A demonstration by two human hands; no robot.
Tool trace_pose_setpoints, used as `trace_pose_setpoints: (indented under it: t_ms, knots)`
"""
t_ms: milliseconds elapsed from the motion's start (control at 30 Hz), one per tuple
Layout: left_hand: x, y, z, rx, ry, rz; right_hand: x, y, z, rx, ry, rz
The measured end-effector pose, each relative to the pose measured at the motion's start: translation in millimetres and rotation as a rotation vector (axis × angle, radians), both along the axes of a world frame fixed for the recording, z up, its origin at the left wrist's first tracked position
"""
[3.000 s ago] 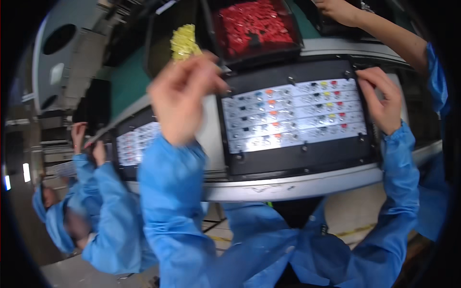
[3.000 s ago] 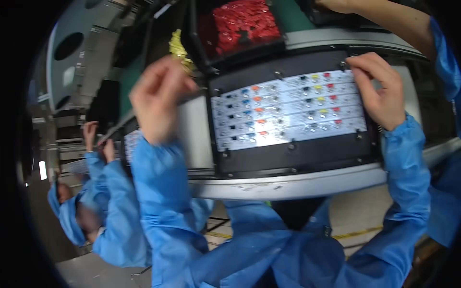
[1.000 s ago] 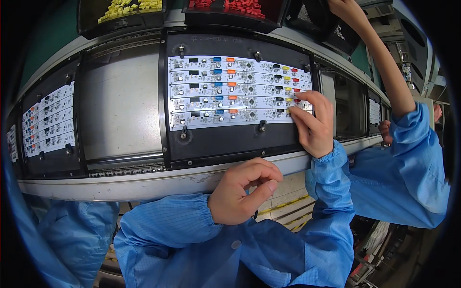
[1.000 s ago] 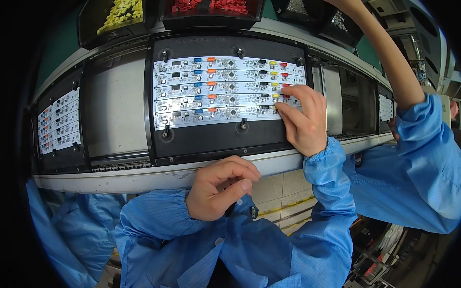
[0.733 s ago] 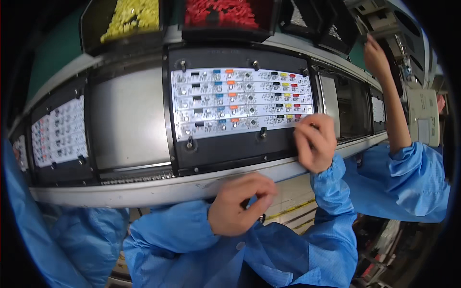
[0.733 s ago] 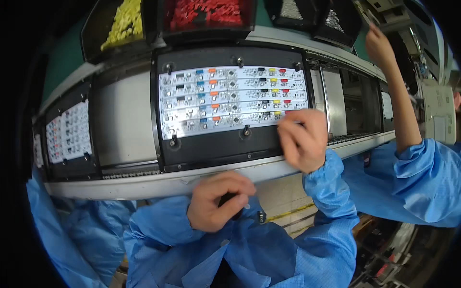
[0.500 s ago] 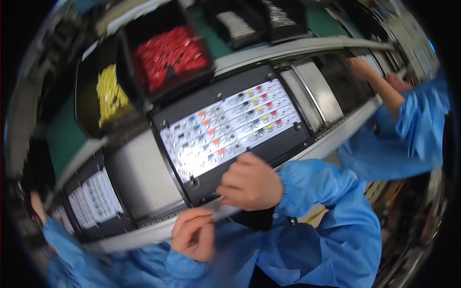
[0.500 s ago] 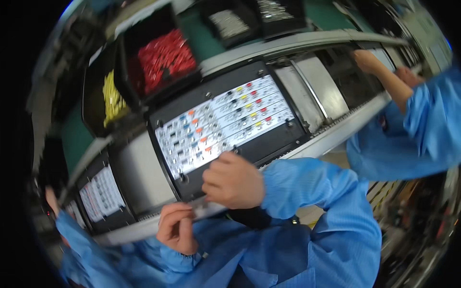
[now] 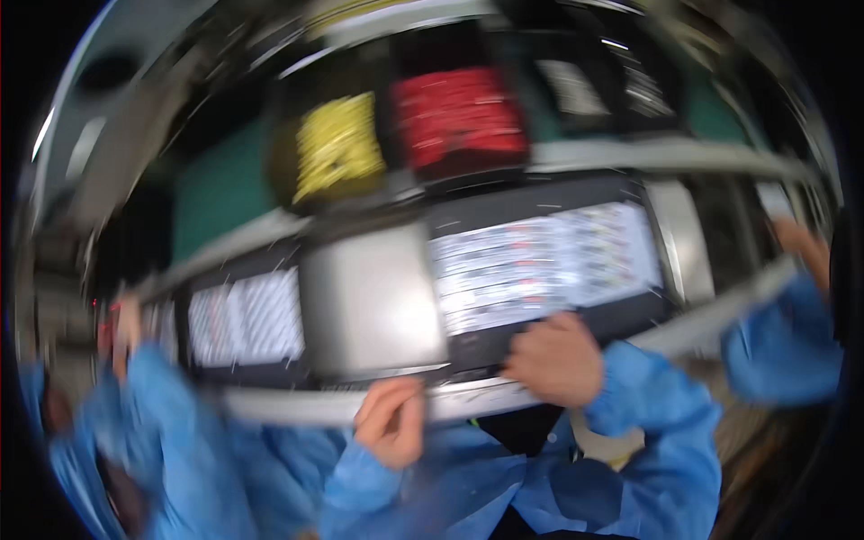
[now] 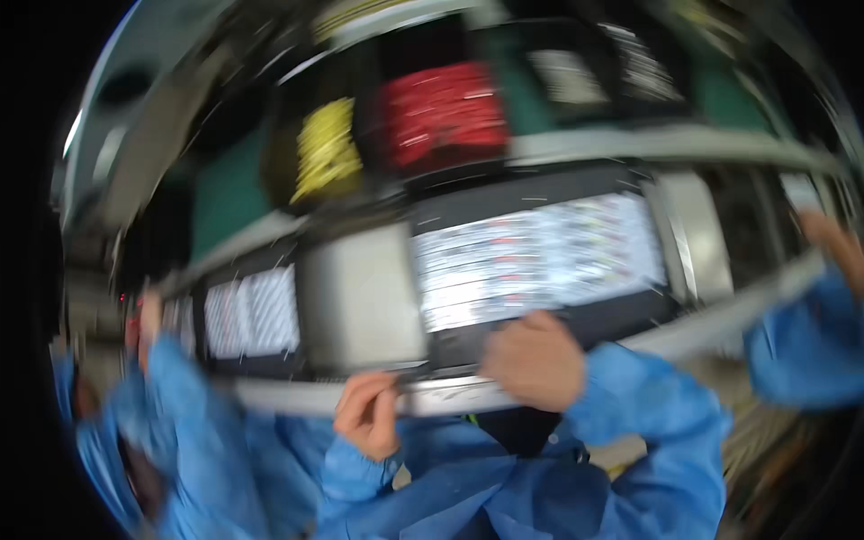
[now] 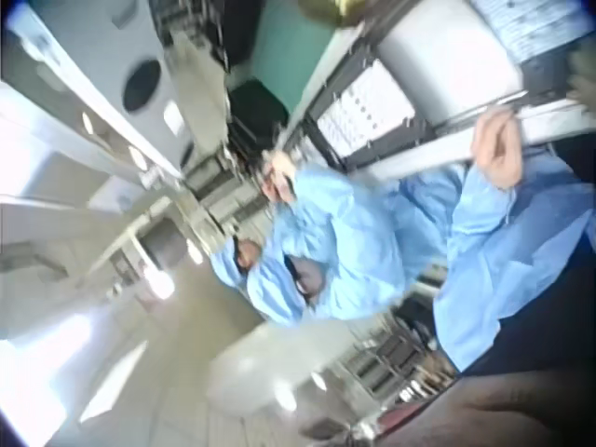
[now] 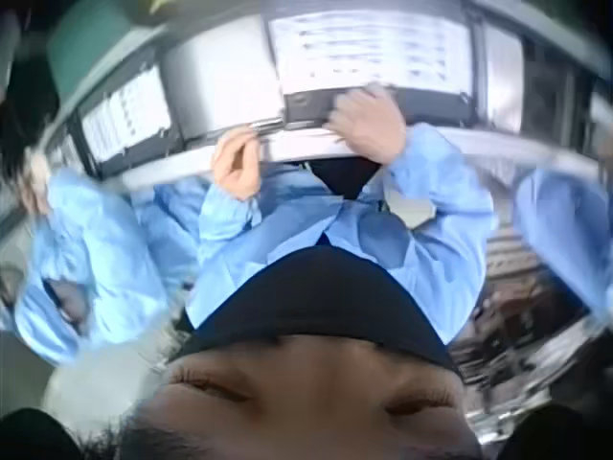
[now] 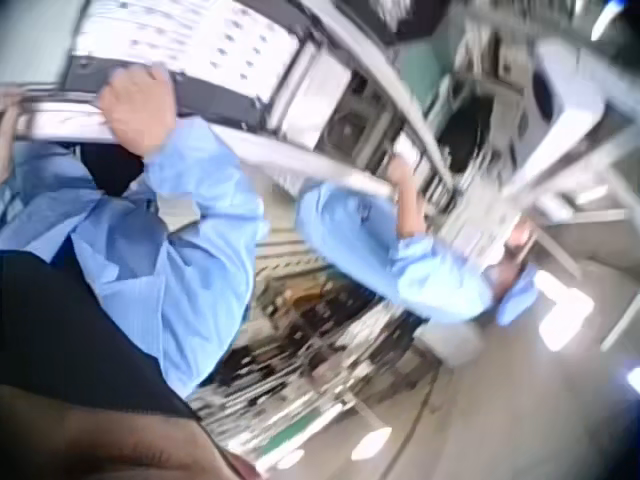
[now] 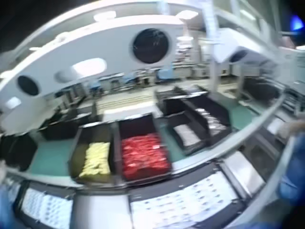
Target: Manually placing small electronic components onto a printed circuit board at an assembly station.
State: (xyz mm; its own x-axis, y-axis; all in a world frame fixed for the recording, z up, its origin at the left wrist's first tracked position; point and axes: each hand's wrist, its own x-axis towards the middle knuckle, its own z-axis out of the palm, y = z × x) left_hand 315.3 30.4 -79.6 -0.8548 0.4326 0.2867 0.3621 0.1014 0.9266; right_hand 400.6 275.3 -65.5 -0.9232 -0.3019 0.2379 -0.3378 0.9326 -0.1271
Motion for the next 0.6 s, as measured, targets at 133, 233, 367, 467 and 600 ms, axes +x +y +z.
trace_pose_setpoints:
  t_ms: [133,233,367,467,600]
  knots:
    - [-22.0,-17.0,0.6,-0.027,0.21,0.104,2.1,10.9,16.8,-0.092,-0.055,-0.082]
    - [-45.1,-45.7,2.1,-0.196,0.382,0.348,10.9,20.2,16.4,-0.041,-0.096,-0.133]
    - [-63.3,-81.9,-10.1,-0.491,0.483,0.668,26.5,37.9,14.9,0.026,-0.168,-0.193]
    - [-63.9,-92.6,-10.7,-0.699,0.409,0.746,36.2,49.9,11.2,0.049,-0.186,-0.218]
    - [-72.9,-98.5,-20.0,-0.711,0.491,0.616,50.5,68.7,14.2,0.106,-0.207,-0.301]
